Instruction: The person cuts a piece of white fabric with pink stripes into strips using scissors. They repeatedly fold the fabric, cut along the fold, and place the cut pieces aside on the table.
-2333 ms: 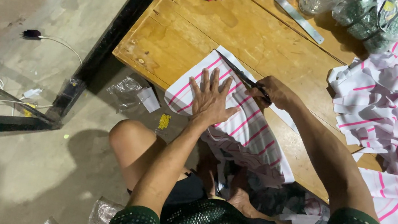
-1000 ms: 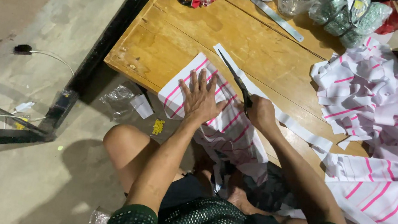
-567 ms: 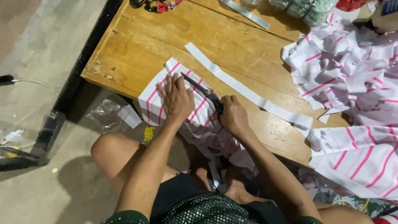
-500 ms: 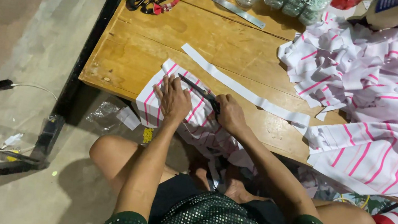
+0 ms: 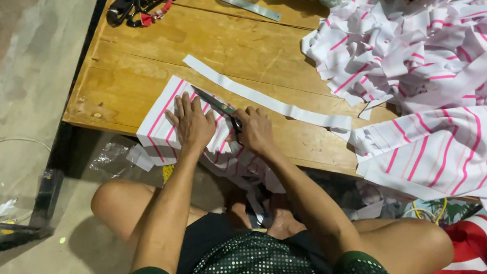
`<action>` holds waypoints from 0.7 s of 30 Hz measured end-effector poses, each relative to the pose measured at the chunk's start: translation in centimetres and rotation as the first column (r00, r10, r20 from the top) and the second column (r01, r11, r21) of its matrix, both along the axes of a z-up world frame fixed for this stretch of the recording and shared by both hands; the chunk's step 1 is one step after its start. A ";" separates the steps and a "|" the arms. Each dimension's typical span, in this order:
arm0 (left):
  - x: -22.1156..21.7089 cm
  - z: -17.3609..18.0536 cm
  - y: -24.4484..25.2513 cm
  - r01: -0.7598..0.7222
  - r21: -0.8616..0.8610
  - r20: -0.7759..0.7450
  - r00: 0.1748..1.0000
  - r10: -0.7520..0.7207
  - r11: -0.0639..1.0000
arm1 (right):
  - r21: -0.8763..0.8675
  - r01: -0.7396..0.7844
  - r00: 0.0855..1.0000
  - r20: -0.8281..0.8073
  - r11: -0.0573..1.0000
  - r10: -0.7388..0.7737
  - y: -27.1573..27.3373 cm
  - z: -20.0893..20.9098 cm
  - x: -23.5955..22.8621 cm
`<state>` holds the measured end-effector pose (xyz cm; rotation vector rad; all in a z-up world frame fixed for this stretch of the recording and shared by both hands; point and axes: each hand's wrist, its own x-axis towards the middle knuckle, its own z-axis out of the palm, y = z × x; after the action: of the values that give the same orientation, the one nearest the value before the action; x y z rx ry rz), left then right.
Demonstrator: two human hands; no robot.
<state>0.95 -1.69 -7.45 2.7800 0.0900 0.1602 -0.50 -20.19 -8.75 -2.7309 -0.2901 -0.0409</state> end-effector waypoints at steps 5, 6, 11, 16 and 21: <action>-0.6 0.9 -0.7 0.116 -0.019 0.104 0.988 -0.113 0.993 | 0.078 -0.064 0.994 -0.088 0.995 0.071 -1.1 -1.9 0.8; -0.7 0.7 -0.6 0.168 0.046 0.124 0.977 -0.172 0.985 | 0.114 -0.087 0.989 -0.105 0.990 0.099 -1.2 -2.0 0.8; -0.7 0.2 -0.8 0.177 0.094 0.110 0.976 -0.187 0.980 | 0.224 -0.147 0.989 0.005 0.963 0.149 -2.3 -2.7 -0.5; -0.3 -0.2 -0.6 0.175 0.099 0.118 0.975 -0.186 0.980 | 0.524 -0.112 0.994 0.067 0.844 0.090 -5.4 -2.5 -1.5; -0.3 0.0 -0.8 0.183 0.092 0.123 0.973 -0.193 0.979 | -0.100 0.343 0.935 -0.062 0.934 -0.350 -11.7 -0.4 -1.2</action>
<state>0.67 -2.44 -7.41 2.8288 -0.2175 0.3035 -1.70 -31.89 -9.12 -2.8289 0.2222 -0.0168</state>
